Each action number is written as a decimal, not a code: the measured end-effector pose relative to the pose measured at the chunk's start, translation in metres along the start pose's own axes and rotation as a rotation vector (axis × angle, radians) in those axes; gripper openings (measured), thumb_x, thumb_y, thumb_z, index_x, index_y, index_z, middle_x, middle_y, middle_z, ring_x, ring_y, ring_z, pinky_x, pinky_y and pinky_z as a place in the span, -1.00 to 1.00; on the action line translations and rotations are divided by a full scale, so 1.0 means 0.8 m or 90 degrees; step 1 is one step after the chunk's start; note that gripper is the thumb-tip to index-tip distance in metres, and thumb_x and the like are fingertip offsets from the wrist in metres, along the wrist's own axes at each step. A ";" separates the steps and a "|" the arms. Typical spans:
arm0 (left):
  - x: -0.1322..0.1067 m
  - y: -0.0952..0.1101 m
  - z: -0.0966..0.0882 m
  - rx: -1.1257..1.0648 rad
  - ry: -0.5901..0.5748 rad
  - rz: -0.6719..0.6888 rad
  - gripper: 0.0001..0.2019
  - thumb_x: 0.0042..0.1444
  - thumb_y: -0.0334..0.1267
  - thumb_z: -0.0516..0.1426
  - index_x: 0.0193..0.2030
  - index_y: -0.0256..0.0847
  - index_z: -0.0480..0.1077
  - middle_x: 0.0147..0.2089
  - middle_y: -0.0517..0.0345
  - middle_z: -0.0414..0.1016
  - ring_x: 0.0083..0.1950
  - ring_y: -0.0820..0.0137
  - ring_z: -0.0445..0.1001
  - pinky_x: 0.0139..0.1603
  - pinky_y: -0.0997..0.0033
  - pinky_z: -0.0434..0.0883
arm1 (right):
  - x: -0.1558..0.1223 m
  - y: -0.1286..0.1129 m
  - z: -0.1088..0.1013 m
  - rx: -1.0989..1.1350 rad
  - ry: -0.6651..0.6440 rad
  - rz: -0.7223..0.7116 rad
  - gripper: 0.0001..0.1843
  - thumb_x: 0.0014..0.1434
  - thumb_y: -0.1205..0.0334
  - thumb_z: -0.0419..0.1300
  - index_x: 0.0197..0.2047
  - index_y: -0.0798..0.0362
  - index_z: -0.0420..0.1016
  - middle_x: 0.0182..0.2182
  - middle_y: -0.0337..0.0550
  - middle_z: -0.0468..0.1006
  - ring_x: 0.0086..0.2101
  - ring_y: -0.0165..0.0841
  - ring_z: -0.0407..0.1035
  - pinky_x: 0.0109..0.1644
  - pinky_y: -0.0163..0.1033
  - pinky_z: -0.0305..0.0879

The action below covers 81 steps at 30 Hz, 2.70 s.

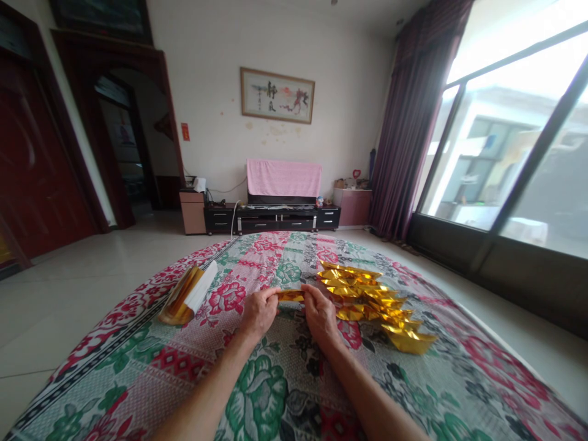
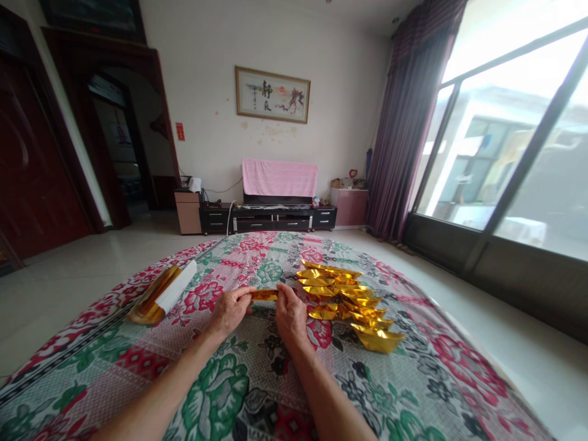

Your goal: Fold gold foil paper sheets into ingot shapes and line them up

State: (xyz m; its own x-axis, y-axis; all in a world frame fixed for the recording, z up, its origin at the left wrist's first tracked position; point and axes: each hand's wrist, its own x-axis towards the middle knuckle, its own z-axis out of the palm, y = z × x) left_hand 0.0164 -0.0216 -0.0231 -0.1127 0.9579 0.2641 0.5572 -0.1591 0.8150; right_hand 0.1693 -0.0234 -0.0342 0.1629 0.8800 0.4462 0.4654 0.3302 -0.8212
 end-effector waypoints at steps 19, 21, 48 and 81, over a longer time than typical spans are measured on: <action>-0.003 0.003 -0.001 0.048 0.013 0.027 -0.63 0.11 -0.36 -0.08 -0.01 -0.28 0.43 -0.51 0.13 0.55 -0.44 0.44 0.52 -0.29 0.52 0.41 | -0.003 -0.002 0.000 -0.093 -0.025 -0.057 -0.64 0.16 0.20 -0.07 -0.19 0.01 0.53 -0.43 -0.19 0.59 -0.40 -0.37 0.46 -0.33 -0.40 0.24; -0.005 0.004 -0.003 0.029 -0.034 0.036 -0.63 0.11 -0.34 -0.07 -0.03 -0.28 0.44 -0.52 0.13 0.54 -0.48 0.44 0.51 -0.35 0.52 0.41 | -0.003 -0.001 0.000 -0.097 -0.004 -0.042 -0.64 0.15 0.22 -0.07 -0.19 0.01 0.53 -0.42 -0.19 0.60 -0.41 -0.37 0.45 -0.34 -0.40 0.24; -0.006 0.003 -0.001 -0.093 -0.104 0.037 -0.59 0.09 -0.25 -0.06 0.03 -0.29 0.39 -0.52 0.18 0.52 -0.56 0.48 0.47 -0.47 0.53 0.38 | 0.000 -0.002 0.000 -0.104 0.015 -0.023 -0.60 0.10 0.23 -0.09 -0.19 0.04 0.55 -0.49 -0.20 0.57 -0.49 -0.38 0.40 -0.41 -0.38 0.22; -0.001 -0.005 -0.006 0.056 0.009 0.048 -0.62 0.09 -0.35 -0.07 -0.01 -0.25 0.42 -0.52 0.14 0.54 -0.52 0.47 0.48 -0.35 0.54 0.40 | -0.006 -0.007 -0.002 -0.073 -0.054 -0.074 -0.65 0.11 0.22 -0.04 -0.24 0.04 0.56 -0.45 -0.20 0.58 -0.44 -0.37 0.44 -0.37 -0.39 0.21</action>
State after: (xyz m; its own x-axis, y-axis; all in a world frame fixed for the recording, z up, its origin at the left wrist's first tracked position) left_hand 0.0106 -0.0226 -0.0239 -0.0790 0.9402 0.3314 0.6341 -0.2091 0.7444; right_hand 0.1678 -0.0300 -0.0312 0.0300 0.8655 0.5001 0.5741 0.3946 -0.7174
